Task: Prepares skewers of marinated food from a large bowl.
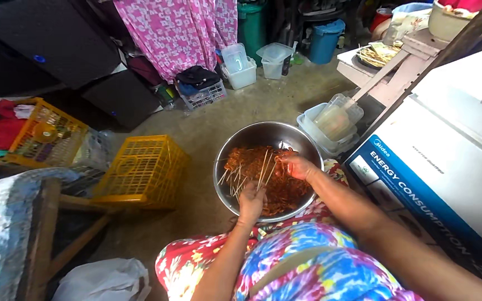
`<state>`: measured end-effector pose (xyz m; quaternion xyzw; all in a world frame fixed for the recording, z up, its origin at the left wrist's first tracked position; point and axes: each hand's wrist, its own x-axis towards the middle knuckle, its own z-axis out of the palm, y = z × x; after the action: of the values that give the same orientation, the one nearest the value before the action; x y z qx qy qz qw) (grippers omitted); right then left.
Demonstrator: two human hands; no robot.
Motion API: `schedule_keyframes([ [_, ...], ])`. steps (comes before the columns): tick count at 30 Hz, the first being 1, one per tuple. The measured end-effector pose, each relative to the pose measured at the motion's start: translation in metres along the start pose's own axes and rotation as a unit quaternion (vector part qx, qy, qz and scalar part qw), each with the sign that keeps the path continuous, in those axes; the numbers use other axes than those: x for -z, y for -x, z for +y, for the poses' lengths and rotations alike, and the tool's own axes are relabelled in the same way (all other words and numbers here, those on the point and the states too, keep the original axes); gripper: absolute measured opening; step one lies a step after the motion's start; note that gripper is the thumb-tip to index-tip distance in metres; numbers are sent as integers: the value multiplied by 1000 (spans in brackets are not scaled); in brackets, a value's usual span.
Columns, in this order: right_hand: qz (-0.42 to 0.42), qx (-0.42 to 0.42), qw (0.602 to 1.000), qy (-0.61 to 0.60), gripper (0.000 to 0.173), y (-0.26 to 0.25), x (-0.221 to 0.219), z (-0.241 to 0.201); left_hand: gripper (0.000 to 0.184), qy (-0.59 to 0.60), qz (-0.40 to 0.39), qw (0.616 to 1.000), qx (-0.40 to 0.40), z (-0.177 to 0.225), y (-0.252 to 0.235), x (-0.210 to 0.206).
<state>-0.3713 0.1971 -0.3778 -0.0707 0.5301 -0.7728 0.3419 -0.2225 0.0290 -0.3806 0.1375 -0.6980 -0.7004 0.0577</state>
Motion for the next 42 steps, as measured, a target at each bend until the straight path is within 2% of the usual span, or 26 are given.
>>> schedule_keyframes([
  [2,25,4,1000,8,9,0,-3,1,14,-6,-6,1000,1,0,0,0],
  [8,68,-11,997,-29,14,-2,-4,-1,14,-25,-4,1000,8,1,1,0],
  [15,59,9,998,23,11,-3,-4,3,14,-71,3,997,19,1,0,-1],
  [26,31,-34,999,14,11,1,-8,1,13,-70,16,997,-9,0,2,-3],
  [30,56,-44,997,-13,24,0,-9,-2,14,-67,17,998,-15,0,2,-4],
  [36,86,-33,996,-13,15,3,-20,2,12,-70,17,997,-21,0,3,-4],
  [42,87,-52,994,-37,20,3,-28,8,14,-97,20,995,-18,0,4,-4],
])
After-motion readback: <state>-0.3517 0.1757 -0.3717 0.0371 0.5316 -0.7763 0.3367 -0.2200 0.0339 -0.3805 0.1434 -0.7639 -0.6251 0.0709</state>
